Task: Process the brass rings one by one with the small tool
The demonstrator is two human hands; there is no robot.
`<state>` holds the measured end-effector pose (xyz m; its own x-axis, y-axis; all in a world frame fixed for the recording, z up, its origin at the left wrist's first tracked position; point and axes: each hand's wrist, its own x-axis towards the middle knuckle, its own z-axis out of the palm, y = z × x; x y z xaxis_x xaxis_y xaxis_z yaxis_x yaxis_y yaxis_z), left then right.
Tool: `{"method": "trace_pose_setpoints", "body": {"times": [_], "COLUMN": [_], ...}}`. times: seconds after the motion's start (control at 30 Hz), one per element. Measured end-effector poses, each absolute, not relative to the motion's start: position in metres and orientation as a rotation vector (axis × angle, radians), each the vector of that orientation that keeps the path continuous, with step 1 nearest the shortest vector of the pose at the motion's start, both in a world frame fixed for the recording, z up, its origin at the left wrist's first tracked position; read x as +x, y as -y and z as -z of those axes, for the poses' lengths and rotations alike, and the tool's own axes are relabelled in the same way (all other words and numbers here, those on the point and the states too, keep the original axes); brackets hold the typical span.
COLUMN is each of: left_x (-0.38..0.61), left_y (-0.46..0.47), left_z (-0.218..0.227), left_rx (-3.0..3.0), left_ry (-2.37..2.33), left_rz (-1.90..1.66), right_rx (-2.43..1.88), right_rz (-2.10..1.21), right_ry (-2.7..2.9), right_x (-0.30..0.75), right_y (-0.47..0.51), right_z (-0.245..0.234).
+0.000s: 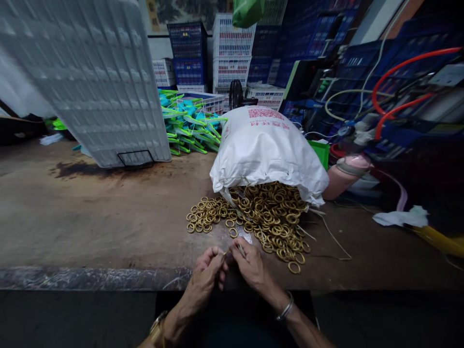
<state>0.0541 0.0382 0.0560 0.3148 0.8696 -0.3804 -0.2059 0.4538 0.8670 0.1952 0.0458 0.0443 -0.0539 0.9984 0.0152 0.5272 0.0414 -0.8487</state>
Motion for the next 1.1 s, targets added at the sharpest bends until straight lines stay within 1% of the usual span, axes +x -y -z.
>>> {"method": "trace_pose_setpoints", "body": {"times": [0.07,0.17,0.4,0.53,0.77,0.87,1.1], "left_x": [0.054,0.054,0.053,0.053,0.050,0.048,0.040], "left_y": [-0.039,-0.038,-0.037,-0.035,-0.027,-0.029,-0.038], "left_z": [-0.054,-0.052,-0.053,-0.052,-0.058,-0.060,-0.056], "left_rx": [0.813,0.837,0.893,0.883,0.683,0.518,0.364], "left_ry": [-1.000,-0.992,-1.035,-1.039,-0.738,-0.708,-0.686], "left_rz": [-0.840,-0.861,-0.886,-0.898,-0.917,-0.898,-0.916], "right_rx": [-1.585,-1.597,-1.606,-1.755,-2.049,-2.087,-2.072], "right_rz": [-0.802,-0.744,-0.730,-0.648,-0.301,-0.240,-0.179], "right_ry": [1.843,2.049,2.205,2.258,2.121,2.021,1.980], "right_x": [0.196,0.196,0.193,0.194,0.206,0.206,0.197], "right_y": [-0.042,-0.036,-0.033,-0.038,-0.062,-0.072,-0.085], "right_z": [-0.044,-0.046,-0.054,-0.046,-0.039,-0.040,-0.037]}}
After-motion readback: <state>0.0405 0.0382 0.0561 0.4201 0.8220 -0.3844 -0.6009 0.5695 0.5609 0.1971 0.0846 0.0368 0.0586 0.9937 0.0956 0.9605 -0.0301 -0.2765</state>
